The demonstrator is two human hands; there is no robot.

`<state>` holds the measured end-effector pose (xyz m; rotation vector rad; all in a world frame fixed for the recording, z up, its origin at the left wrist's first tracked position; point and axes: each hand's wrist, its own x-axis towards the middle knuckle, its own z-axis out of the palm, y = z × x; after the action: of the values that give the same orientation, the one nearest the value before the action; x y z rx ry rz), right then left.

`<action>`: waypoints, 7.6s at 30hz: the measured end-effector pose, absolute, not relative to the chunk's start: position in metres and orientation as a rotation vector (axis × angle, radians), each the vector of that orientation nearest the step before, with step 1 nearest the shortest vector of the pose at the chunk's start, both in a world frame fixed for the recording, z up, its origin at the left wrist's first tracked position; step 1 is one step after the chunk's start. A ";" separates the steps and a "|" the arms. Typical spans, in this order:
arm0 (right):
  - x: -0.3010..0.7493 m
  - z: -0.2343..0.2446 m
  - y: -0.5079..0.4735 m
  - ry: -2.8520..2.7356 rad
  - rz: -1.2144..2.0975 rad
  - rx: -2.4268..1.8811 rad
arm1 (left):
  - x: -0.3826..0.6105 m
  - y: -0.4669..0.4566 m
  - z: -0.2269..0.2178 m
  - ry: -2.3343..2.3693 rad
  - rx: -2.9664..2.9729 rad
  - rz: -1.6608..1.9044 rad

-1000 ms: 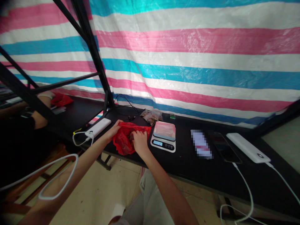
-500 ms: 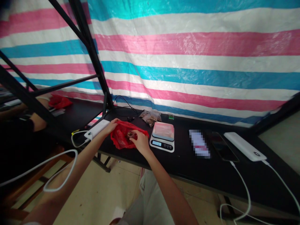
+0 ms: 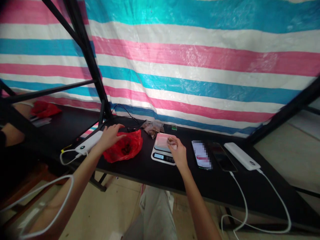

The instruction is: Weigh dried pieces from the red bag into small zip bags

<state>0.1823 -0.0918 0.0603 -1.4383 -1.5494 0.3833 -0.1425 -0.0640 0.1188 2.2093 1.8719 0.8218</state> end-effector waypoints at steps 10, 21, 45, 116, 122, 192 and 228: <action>0.241 -0.003 -0.093 -1.496 0.101 -1.711 | 0.049 -0.047 0.077 1.144 2.684 0.763; 0.224 -0.002 -0.131 -1.491 -0.051 -1.560 | 0.065 -0.024 0.058 1.048 2.797 0.715; 0.202 0.031 -0.163 -1.877 -0.183 -1.633 | 0.019 -0.017 0.062 0.409 0.709 1.258; 0.233 0.011 -0.101 -1.394 0.163 -1.693 | 0.036 -0.015 0.056 0.654 1.526 1.298; 0.226 0.051 -0.081 -1.436 0.229 -1.464 | 0.046 -0.019 0.051 0.719 1.701 1.268; 0.118 0.070 -0.148 -1.746 0.173 -1.200 | -0.103 0.004 0.084 1.240 2.511 0.068; 0.030 0.072 -0.116 -2.503 -0.042 -1.727 | -0.155 -0.015 0.093 1.424 2.410 -0.087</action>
<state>0.0296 -0.1159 0.0722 -1.7275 -2.5027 -0.0420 -0.1549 -0.0150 0.0931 2.4104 1.4242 -0.0865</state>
